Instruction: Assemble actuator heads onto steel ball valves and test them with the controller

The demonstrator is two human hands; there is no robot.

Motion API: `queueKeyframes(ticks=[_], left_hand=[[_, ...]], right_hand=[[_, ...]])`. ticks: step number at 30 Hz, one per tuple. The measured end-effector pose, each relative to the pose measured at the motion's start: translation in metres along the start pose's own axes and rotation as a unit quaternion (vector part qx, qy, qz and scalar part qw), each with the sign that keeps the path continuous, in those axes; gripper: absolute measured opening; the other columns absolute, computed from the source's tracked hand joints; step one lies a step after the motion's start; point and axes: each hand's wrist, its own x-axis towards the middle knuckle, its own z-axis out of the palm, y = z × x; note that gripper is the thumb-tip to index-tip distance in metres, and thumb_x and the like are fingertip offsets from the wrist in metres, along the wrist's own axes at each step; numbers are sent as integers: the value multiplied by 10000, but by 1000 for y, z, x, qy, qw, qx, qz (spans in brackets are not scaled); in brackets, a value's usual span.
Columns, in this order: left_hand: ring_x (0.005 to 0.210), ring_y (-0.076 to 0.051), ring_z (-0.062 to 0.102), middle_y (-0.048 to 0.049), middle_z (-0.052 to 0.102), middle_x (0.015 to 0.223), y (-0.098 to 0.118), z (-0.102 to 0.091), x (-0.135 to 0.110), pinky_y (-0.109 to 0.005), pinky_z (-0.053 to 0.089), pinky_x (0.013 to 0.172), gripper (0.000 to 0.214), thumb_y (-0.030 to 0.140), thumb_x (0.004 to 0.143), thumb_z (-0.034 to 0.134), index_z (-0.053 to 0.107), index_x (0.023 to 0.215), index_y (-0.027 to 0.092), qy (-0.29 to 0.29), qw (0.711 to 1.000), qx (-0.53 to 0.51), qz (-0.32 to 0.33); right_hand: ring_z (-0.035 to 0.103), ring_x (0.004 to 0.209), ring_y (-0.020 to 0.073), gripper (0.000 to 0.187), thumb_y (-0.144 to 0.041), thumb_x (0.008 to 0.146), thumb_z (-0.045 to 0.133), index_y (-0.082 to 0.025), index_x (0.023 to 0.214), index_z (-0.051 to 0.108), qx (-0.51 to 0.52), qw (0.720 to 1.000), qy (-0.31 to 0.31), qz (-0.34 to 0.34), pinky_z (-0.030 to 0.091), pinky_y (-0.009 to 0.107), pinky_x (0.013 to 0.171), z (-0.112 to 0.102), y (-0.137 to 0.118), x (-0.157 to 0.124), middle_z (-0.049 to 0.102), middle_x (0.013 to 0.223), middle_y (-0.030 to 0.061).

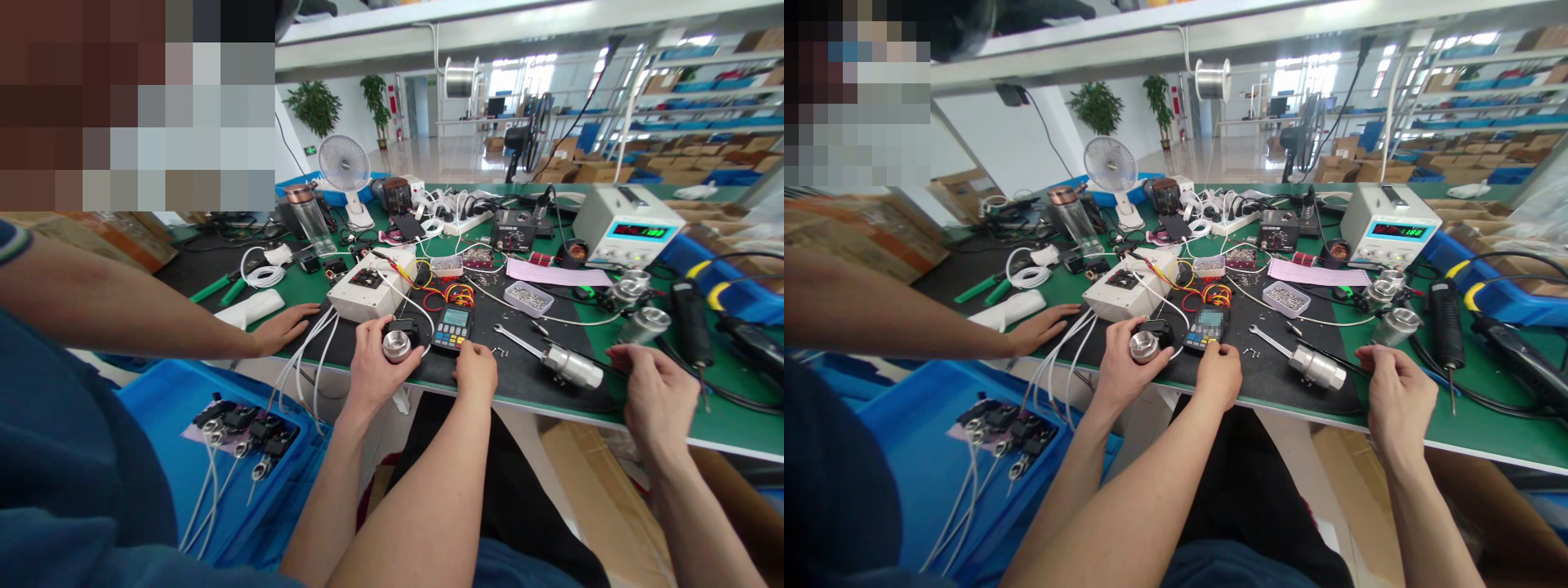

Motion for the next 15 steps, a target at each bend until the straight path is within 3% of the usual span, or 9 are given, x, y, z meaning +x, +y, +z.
queueKeyframes(ticks=[9, 15], left_hand=[[1283, -315, 602, -105, 541, 1316, 0, 0, 0, -485, 522, 1123, 674, 417, 790, 858, 543, 1366, 264, 1, 1000, 1, 5], [1275, -314, 602, -108, 543, 1312, -1, 1, 1, -489, 522, 1123, 677, 430, 789, 860, 547, 1362, 252, 2, 1000, 0, 7]], right_hand=[[740, 997, 314, 324, -485, 955, 553, -272, 988, 795, -12, 1000, 7, -4, 575, 455, 951, 1, 4, 2, 786, 1001, 14], [727, 968, 235, 311, -472, 1017, 610, -215, 1018, 786, -18, 1000, -17, -1, 562, 428, 970, 2, 8, 6, 772, 1000, 34]])
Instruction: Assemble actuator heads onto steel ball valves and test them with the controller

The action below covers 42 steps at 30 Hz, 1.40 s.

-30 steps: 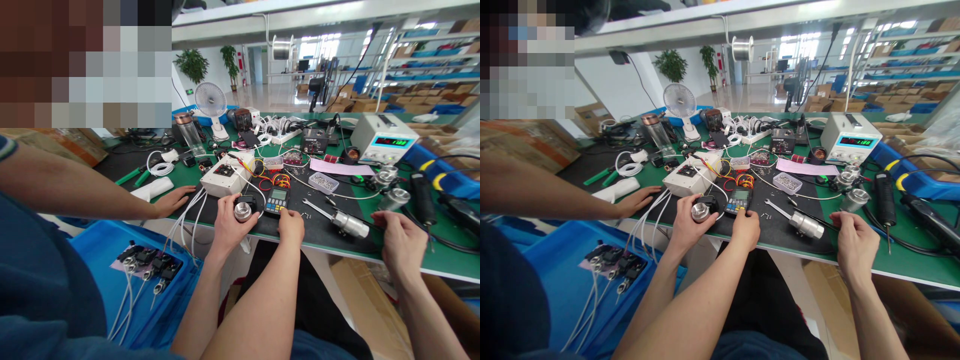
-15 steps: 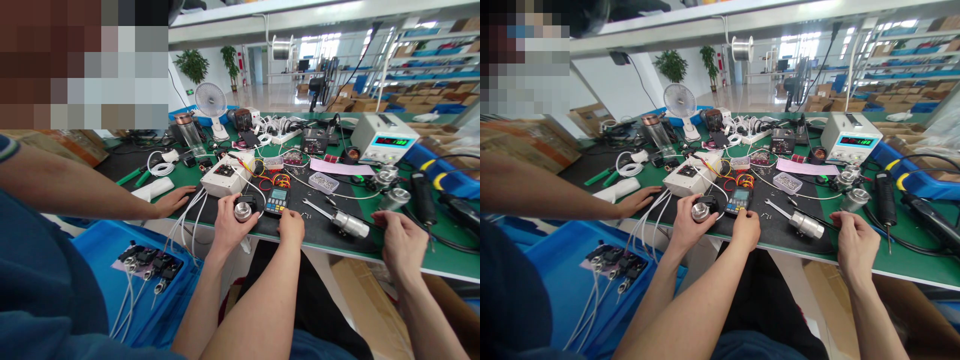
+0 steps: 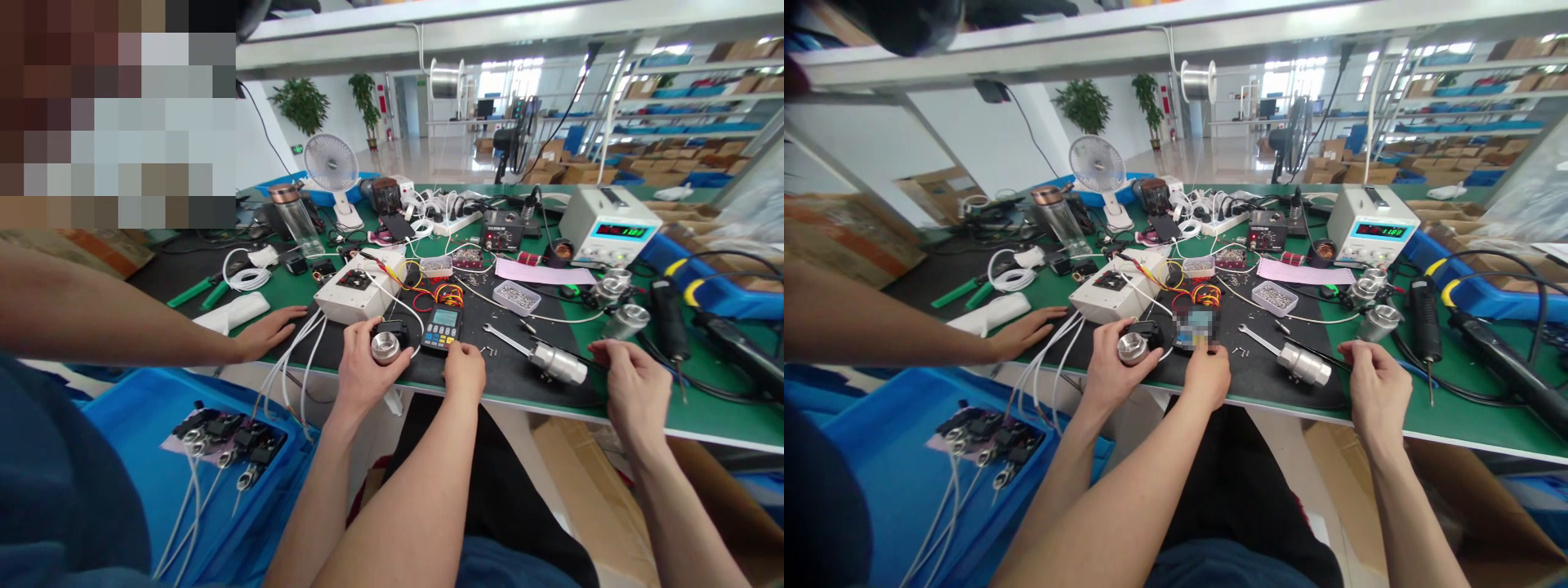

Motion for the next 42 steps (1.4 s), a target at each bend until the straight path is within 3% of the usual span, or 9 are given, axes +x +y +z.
queueKeyframes(ticks=[6, 34, 42], left_hand=[[1273, -318, 609, -105, 548, 1306, 0, 0, -1, -490, 529, 1115, 671, 440, 789, 857, 551, 1357, 256, -1, 1000, 3, -2], [1265, -321, 613, -101, 546, 1310, 0, 1, -1, -496, 524, 1116, 681, 433, 785, 852, 544, 1369, 267, 1, 1000, -1, -5], [1267, -321, 614, -103, 552, 1304, -1, 0, -1, -497, 532, 1114, 667, 432, 777, 863, 554, 1343, 261, 2, 1000, 1, -4]], right_hand=[[723, 919, 205, 371, -508, 1035, 662, -148, 1005, 749, 11, 1000, 15, 13, 576, 416, 938, 2, 4, 4, 746, 945, 37], [724, 919, 206, 354, -494, 1030, 673, -151, 997, 752, 18, 999, 21, 15, 572, 417, 942, 2, 2, 3, 747, 935, 34], [730, 971, 277, 292, -458, 991, 602, -247, 986, 804, 29, 999, 13, 4, 554, 408, 910, -1, -9, -5, 774, 978, 30]])
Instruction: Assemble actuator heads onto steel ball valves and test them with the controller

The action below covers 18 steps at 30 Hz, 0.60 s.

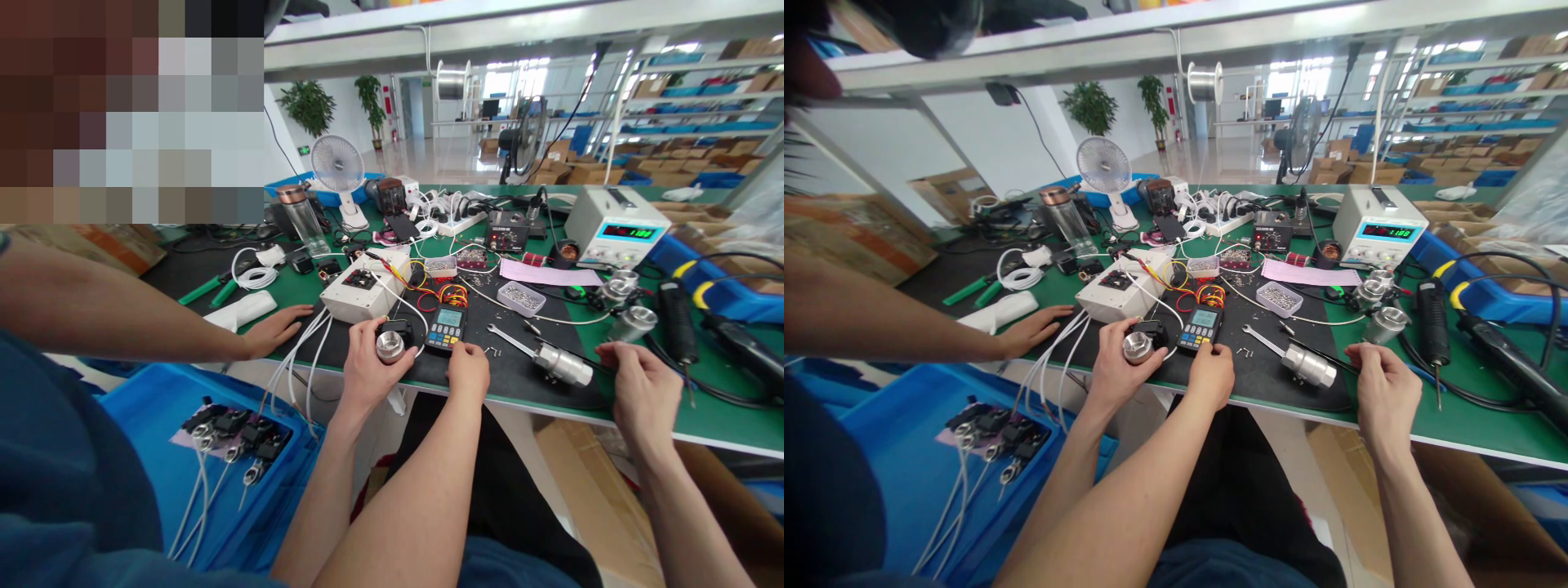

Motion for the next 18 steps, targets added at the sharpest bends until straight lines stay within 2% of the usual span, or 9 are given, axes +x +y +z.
queueKeyframes(ticks=[3, 18], left_hand=[[1270, -317, 611, -102, 553, 1305, 0, 0, 0, -490, 535, 1110, 676, 431, 778, 863, 551, 1352, 259, -1, 1000, 1, -1], [1263, -306, 608, -98, 540, 1310, 3, -1, 1, -481, 525, 1114, 662, 411, 789, 851, 540, 1353, 261, -8, 1000, 0, -7]], right_hand=[[733, 977, 307, 295, -476, 970, 599, -265, 957, 804, 0, 1000, -1, 0, 554, 428, 909, -1, -2, 0, 775, 968, 24], [730, 1008, 321, 303, -492, 937, 592, -260, 929, 787, -3, 1000, -5, 9, 559, 440, 944, -1, -8, -3, 771, 968, 16]])
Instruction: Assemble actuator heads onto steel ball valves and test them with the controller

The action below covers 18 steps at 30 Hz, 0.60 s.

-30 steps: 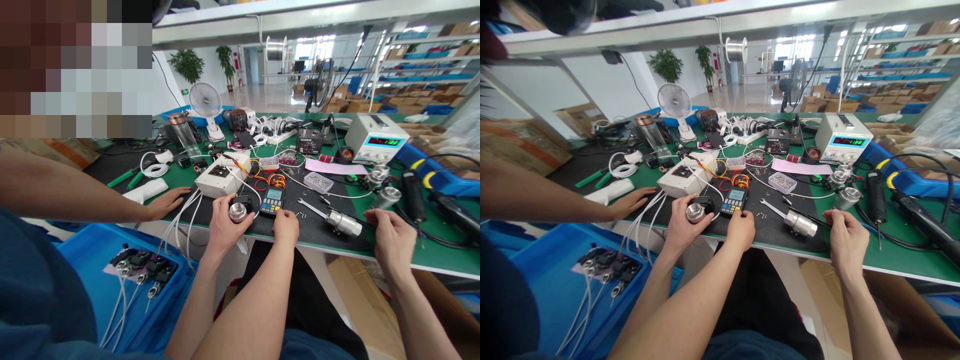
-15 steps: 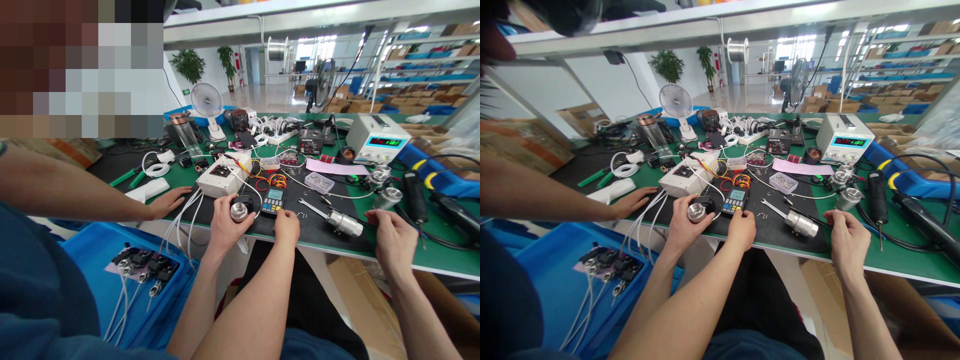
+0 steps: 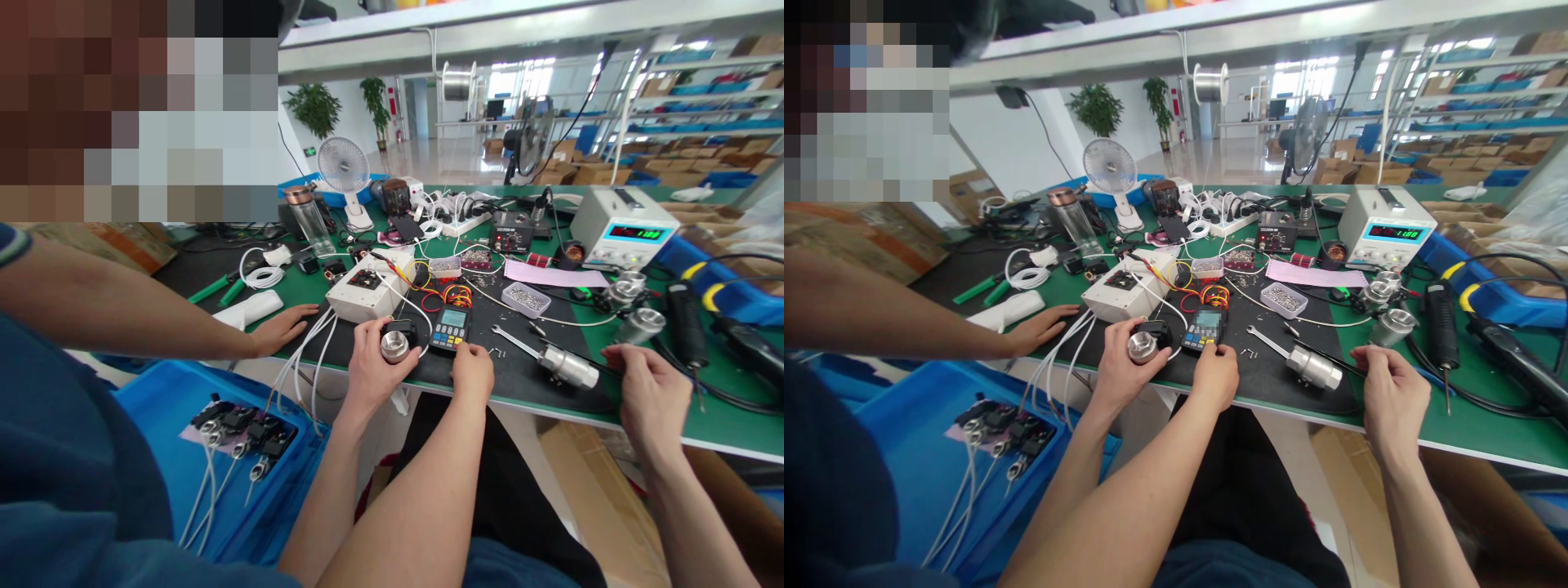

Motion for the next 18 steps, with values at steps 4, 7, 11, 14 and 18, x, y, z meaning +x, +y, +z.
queueKeyframes(ticks=[4, 7, 11, 14, 18], left_hand=[[1259, -308, 611, -102, 539, 1312, 0, 0, -1, -472, 525, 1106, 645, 396, 797, 846, 548, 1355, 271, -6, 1000, -3, -4], [1264, -315, 612, -107, 536, 1323, 0, 0, -2, -473, 521, 1106, 644, 389, 796, 844, 551, 1359, 279, -7, 1000, -6, -6], [1240, -308, 629, -92, 532, 1303, -1, 1, -2, -476, 535, 1095, 643, 388, 775, 853, 559, 1339, 290, -3, 1000, -5, -13], [1239, -310, 633, -85, 529, 1294, -2, 2, -2, -476, 537, 1099, 657, 392, 762, 861, 558, 1337, 292, -2, 1000, -3, -14], [1239, -305, 629, -86, 529, 1296, -2, 2, -1, -470, 534, 1103, 663, 392, 763, 862, 554, 1340, 287, -2, 1000, -1, -14]], right_hand=[[727, 1002, 319, 295, -475, 942, 597, -262, 963, 799, 3, 1000, 3, 4, 552, 428, 923, 0, 0, 0, 764, 953, 18], [723, 998, 318, 282, -462, 948, 605, -259, 959, 801, 4, 1000, 7, 5, 544, 426, 918, 1, 1, 1, 760, 952, 26], [725, 991, 307, 268, -452, 957, 604, -264, 931, 792, 4, 1000, 11, 5, 539, 414, 914, 1, 3, 2, 758, 944, 21], [727, 989, 309, 264, -450, 956, 604, -263, 896, 779, 3, 1000, 12, 6, 538, 415, 915, 2, 4, 2, 758, 940, 19], [726, 995, 319, 268, -458, 951, 605, -262, 925, 785, 2, 1000, 10, 4, 539, 424, 920, 1, 2, 1, 765, 958, 24]])
